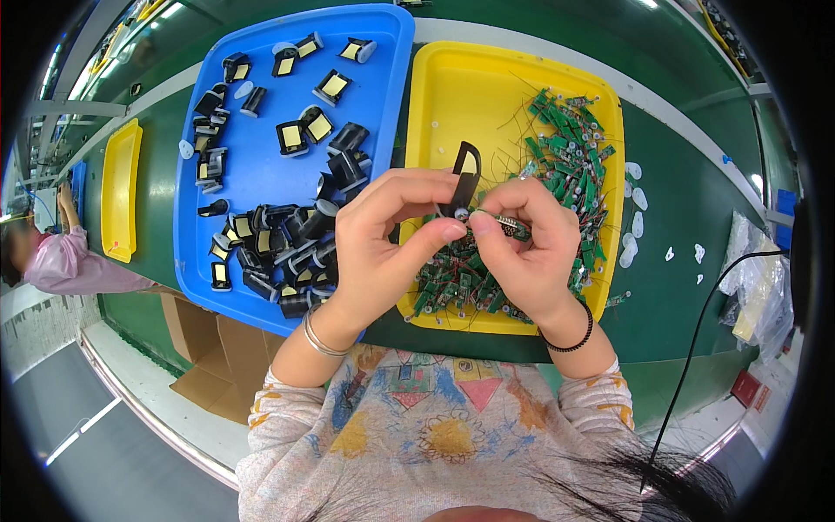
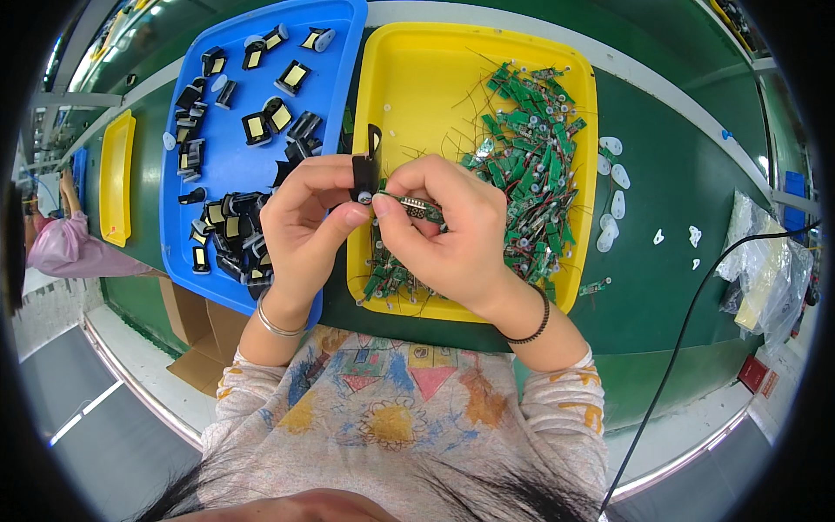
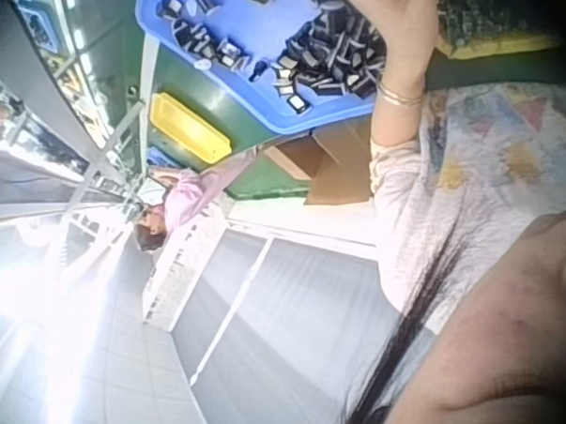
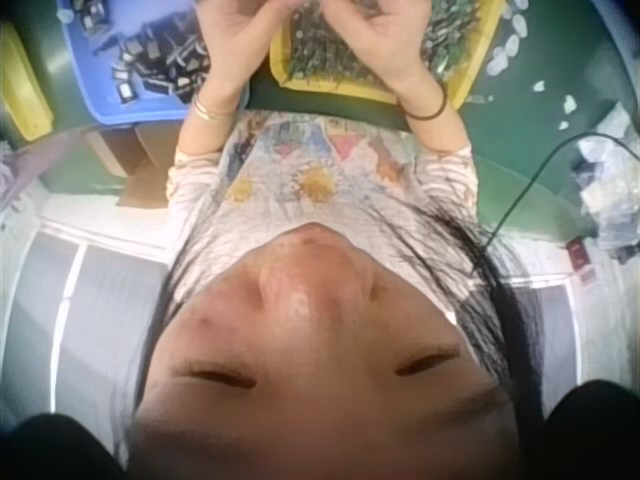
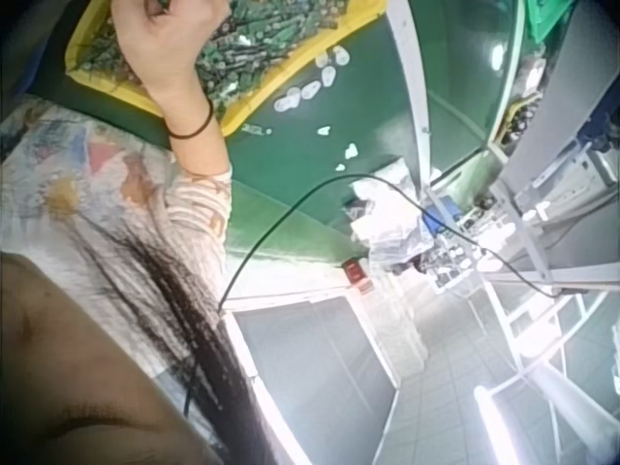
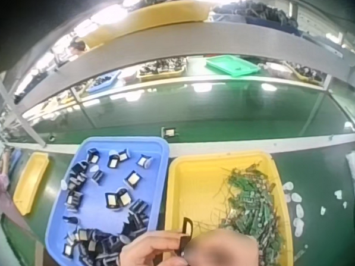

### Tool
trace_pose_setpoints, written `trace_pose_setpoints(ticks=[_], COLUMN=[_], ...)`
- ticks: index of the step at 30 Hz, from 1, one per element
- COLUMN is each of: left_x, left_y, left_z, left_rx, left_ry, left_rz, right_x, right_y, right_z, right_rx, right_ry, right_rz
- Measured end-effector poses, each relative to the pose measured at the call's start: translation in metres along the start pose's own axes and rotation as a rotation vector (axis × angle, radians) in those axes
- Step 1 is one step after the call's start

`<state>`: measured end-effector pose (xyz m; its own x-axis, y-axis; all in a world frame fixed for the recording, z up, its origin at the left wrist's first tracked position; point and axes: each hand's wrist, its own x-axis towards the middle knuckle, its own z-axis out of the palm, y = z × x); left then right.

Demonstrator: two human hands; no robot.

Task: The person repeatedly picks up small black plastic components from a blue tray and green circuit boards from a yellow tray. They insert the circuit boards into the plastic housings by hand, then place the assembled units back into the blue tray. The process is continuous and repetitive throughout the clip.

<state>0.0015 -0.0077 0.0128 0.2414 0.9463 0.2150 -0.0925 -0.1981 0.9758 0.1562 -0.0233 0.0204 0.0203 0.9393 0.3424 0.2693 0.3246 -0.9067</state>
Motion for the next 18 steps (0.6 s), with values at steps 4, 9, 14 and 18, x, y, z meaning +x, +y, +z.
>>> trace_pose_setpoints(ticks=[4, 9, 14, 18], left_x=[-0.0003, -0.0009, -0.0016, -0.0016], left_y=[0.0001, 0.0000, 0.0014, 0.0029], left_z=[0.0002, 0.0016, 0.0006, -0.0016], left_rx=[0.001, -0.040, -0.149, -0.223], left_ry=[-0.001, 0.005, -0.017, -0.054], left_rz=[0.003, -0.017, -0.027, -0.022], right_x=[-0.0005, -0.0016, -0.0029, -0.0042], right_y=[0.0013, 0.0023, 0.0045, 0.0074], right_z=[0.0004, 0.0006, 0.0026, 0.0032], right_rx=[-0.059, -0.067, 0.053, 0.131], right_ry=[0.031, 0.029, -0.023, -0.080], right_rz=[-0.085, -0.100, -0.061, -0.047])
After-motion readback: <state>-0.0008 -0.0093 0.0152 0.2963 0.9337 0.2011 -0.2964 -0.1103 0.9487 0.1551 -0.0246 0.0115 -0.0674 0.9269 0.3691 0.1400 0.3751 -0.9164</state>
